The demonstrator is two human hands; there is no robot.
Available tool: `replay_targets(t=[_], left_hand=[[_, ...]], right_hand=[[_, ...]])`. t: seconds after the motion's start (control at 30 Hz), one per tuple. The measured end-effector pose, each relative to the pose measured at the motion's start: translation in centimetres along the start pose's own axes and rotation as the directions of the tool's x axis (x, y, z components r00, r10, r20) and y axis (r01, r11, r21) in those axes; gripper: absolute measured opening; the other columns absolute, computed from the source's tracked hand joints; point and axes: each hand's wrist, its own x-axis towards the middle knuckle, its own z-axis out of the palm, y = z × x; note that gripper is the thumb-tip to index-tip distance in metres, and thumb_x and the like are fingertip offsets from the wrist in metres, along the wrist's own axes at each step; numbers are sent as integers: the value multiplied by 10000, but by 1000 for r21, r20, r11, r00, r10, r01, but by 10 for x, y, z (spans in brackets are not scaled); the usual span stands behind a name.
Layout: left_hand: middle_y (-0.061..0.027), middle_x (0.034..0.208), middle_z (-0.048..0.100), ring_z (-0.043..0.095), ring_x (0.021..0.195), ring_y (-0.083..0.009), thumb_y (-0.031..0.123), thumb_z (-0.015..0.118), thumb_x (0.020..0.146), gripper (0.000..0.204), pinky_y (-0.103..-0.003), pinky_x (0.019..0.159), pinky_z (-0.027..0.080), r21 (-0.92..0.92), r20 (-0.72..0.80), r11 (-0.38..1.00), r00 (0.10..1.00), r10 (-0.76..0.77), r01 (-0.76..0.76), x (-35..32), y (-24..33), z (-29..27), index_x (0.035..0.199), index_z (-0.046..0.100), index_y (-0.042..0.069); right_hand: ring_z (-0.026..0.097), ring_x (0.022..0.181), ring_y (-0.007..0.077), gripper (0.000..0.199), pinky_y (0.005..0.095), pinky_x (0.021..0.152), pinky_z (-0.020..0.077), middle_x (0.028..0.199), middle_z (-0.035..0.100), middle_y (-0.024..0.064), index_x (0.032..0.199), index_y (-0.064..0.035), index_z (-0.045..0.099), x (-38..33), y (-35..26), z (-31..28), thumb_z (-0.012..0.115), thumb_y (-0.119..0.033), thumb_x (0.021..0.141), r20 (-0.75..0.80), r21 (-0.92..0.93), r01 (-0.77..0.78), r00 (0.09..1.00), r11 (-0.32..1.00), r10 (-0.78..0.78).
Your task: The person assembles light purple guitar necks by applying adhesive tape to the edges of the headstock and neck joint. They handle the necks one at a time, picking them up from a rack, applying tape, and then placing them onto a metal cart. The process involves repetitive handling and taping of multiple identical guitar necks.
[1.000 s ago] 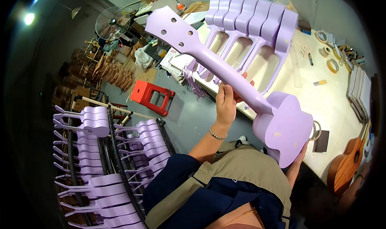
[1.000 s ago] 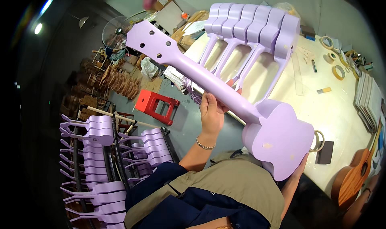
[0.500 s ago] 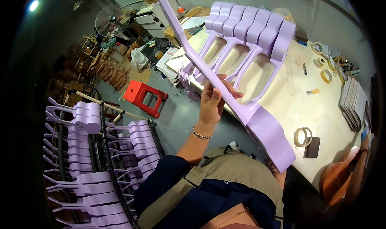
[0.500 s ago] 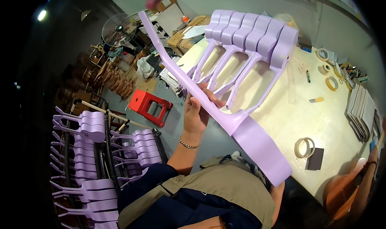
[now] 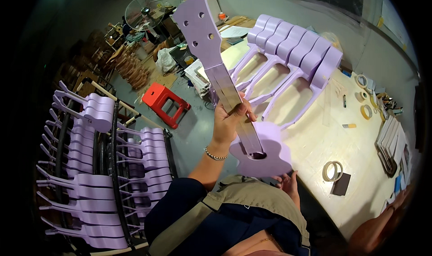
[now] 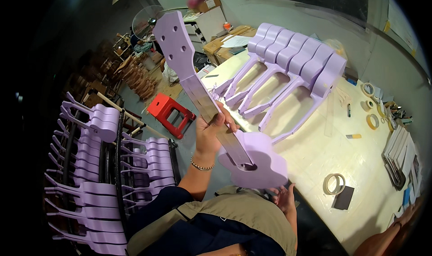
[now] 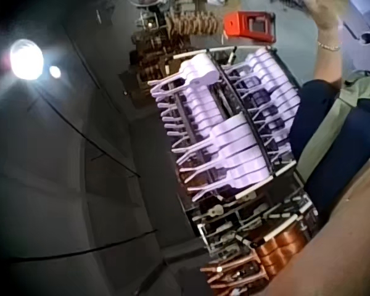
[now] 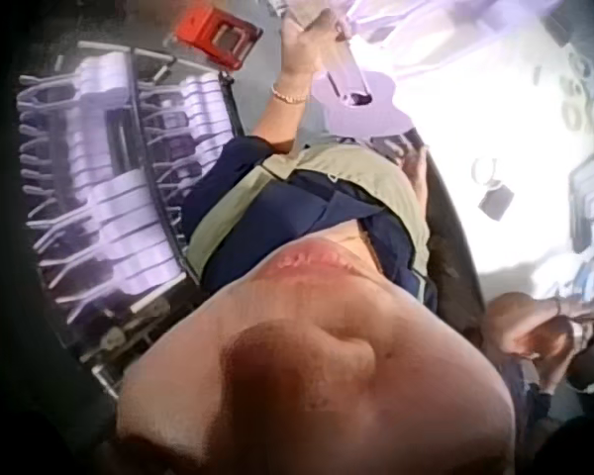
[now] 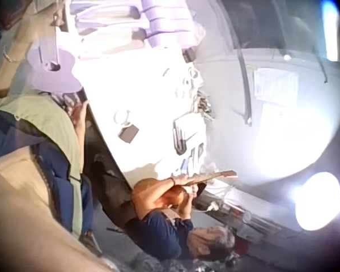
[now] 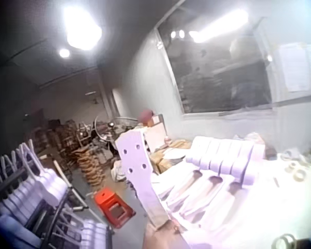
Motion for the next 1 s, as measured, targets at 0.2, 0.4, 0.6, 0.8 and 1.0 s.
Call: replay_targets(t=[0.2,0.4,0.6,0.8,1.0], left_hand=[[-48,744,557,562,607,-142,125,621,836,330,-265,577,474,402,-182,915,977,107,-25,-7,19,-15,1091,485,-36],[-55,764,550,547,602,-134,100,602,848,324,-256,568,461,543,-204,836,955,218,-75,-11,27,-30,1102,455,-37],[-53,758,541,546,601,-138,81,592,851,307,-263,561,466,556,-213,828,953,216,-64,-13,34,-31,1099,457,-39],[-53,737,538,555,584,-148,77,595,847,305,-266,551,464,498,-198,867,973,121,-6,-17,35,-32,1098,467,-41],[-46,748,542,554,602,-133,103,613,841,291,-254,531,459,444,-139,896,986,90,-19,-19,28,-29,1071,489,-26]], right_hand=[[335,438,157,913,250,408,313,1125,553,173,1357,-78,285,-6,-3,20,34,-738,779,-81,-91,7,997,996,-14],[354,450,155,913,254,421,332,1139,550,166,1344,-68,318,-7,-5,21,20,-727,786,-102,-155,-2,995,988,-14],[379,467,150,906,256,434,352,1158,548,162,1328,-60,346,-4,-8,25,34,-722,794,-101,-202,-18,995,979,-3],[402,472,143,903,254,437,363,1163,547,162,1327,-52,347,0,-12,28,43,-717,798,-92,-251,-8,996,968,-16],[430,484,144,908,252,441,368,1162,547,159,1327,-50,348,1,-13,24,45,-720,794,-84,-250,4,996,968,-26]])
